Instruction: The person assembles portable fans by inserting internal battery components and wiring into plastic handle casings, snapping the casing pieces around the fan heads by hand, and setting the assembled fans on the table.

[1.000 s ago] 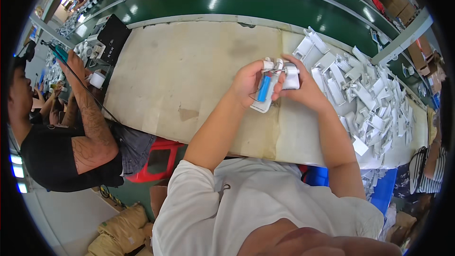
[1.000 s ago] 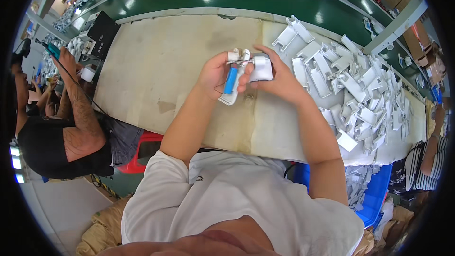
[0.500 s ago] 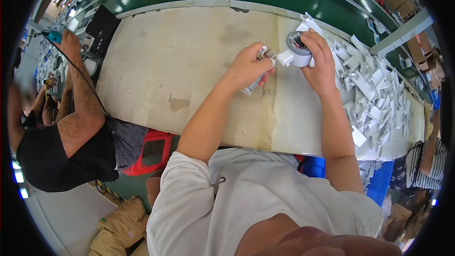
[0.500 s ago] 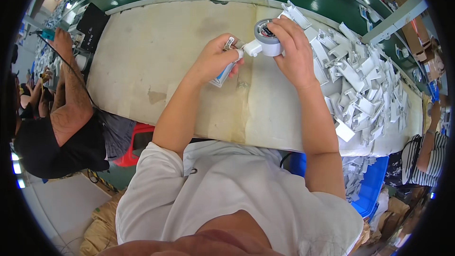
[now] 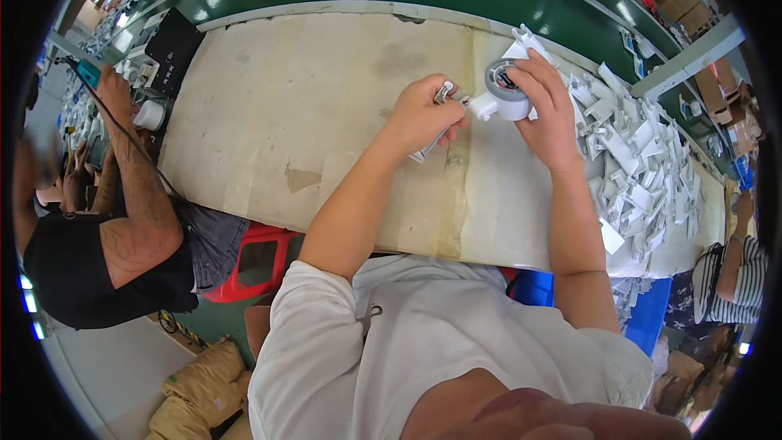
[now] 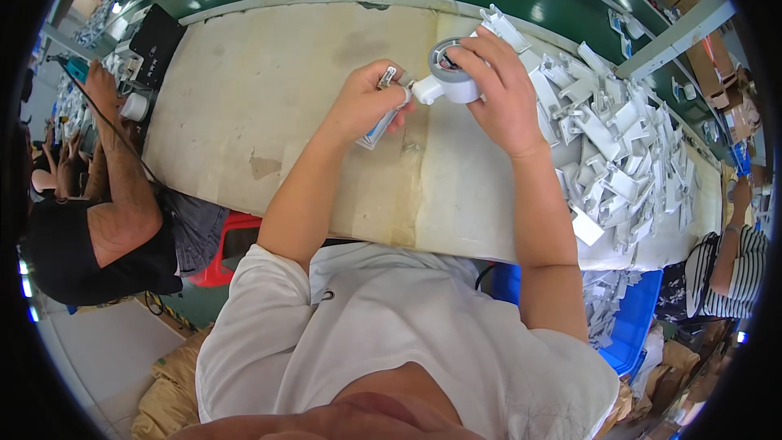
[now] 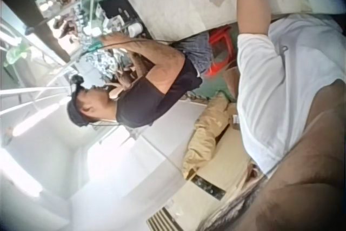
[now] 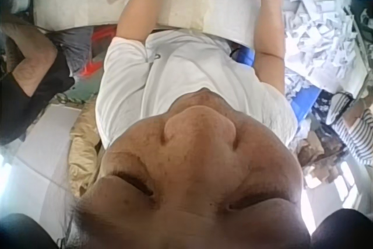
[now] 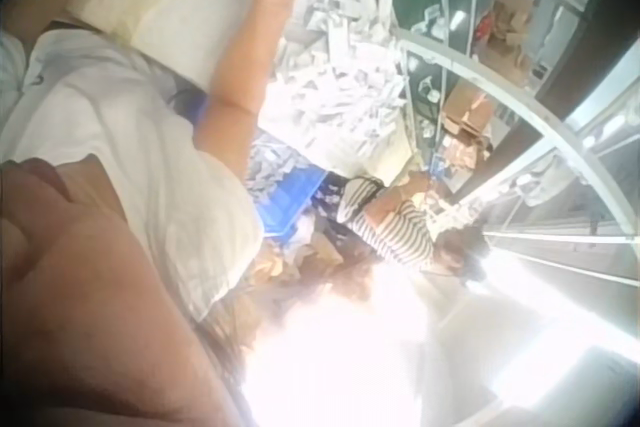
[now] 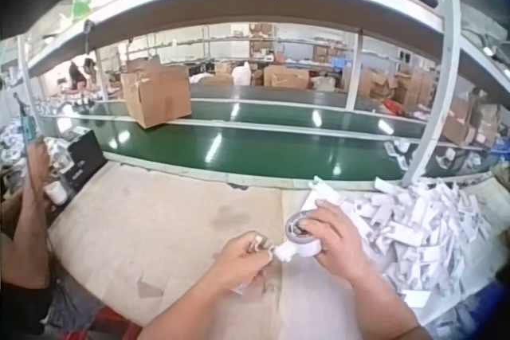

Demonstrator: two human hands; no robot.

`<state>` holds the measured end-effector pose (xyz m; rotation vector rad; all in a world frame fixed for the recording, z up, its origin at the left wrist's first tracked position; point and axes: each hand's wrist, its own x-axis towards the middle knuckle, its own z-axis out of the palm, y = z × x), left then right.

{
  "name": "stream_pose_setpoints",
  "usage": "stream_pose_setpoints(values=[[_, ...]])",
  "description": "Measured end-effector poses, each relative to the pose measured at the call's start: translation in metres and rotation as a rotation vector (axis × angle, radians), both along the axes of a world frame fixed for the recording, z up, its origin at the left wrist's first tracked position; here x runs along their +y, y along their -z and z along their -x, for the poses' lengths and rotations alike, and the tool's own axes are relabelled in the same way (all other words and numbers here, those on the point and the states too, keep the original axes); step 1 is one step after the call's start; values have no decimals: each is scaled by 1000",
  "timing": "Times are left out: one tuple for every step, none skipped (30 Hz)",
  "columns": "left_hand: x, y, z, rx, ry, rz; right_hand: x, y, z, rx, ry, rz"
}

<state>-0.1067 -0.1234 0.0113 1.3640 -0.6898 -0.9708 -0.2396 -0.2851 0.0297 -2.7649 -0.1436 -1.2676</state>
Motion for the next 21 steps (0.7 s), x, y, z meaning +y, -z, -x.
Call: stream_pose_setpoints(values=[[0, 1, -1, -95, 0, -32, 3, -2, 3, 0, 6, -2], [0, 3, -1, -96, 8, -34, 8, -4, 6, 93, -51, -412], [-1, 7, -2, -307, -16, -59, 10, -6, 9, 182, -107, -823], [-4, 5, 0, -518, -24, -76, 5, -9, 15, 218, -338, -1197], [-6, 2, 4, -522, 5, -69, -1, -13, 18, 315, -380, -1243], [-6, -2, 10, -535, 59, -110, -7, -16, 21, 411, -422, -1290], [-5, -5, 16, -554, 108, -154, -9, -13, 22, 447, -482, -1239], [-5, -4, 20, -563, 135, -150, -10, -13, 21, 473, -456, -1133], [-5, -1, 24, -662, 144, -161, -11, -13, 22, 499, -426, -1028], [-6, 1, 29, -760, 151, -169, -12, -17, 26, 589, -406, -1084], [-6, 1, 32, -768, 174, -163, -15, -19, 30, 570, -389, -1091], [-6, 1, 35, -734, 172, -171, -18, -21, 33, 625, -378, -1124], [-6, 0, 38, -700, 165, -180, -20, -22, 34, 682, -371, -1155], [-7, 1, 40, -708, 181, -177, -22, -23, 35, 707, -352, -1124], [-7, 3, 42, -700, 175, -177, -22, -25, 37, 694, -344, -1129], [-7, 5, 45, -688, 165, -177, -21, -27, 38, 707, -333, -1091], [-7, 4, 47, -689, 174, -177, -21, -29, 40, 722, -322, -1052], [-6, 3, 48, -642, 179, -127, -21, -30, 41, 720, -317, -1056], [-6, 2, 48, -593, 183, -77, -20, -31, 42, 723, -312, -1051], [-6, 3, 47, -590, 188, -77, -19, -31, 42, 727, -306, -1045], [-8, 5, 45, -451, 211, -80, -19, -30, 41, 730, -302, -1047]])
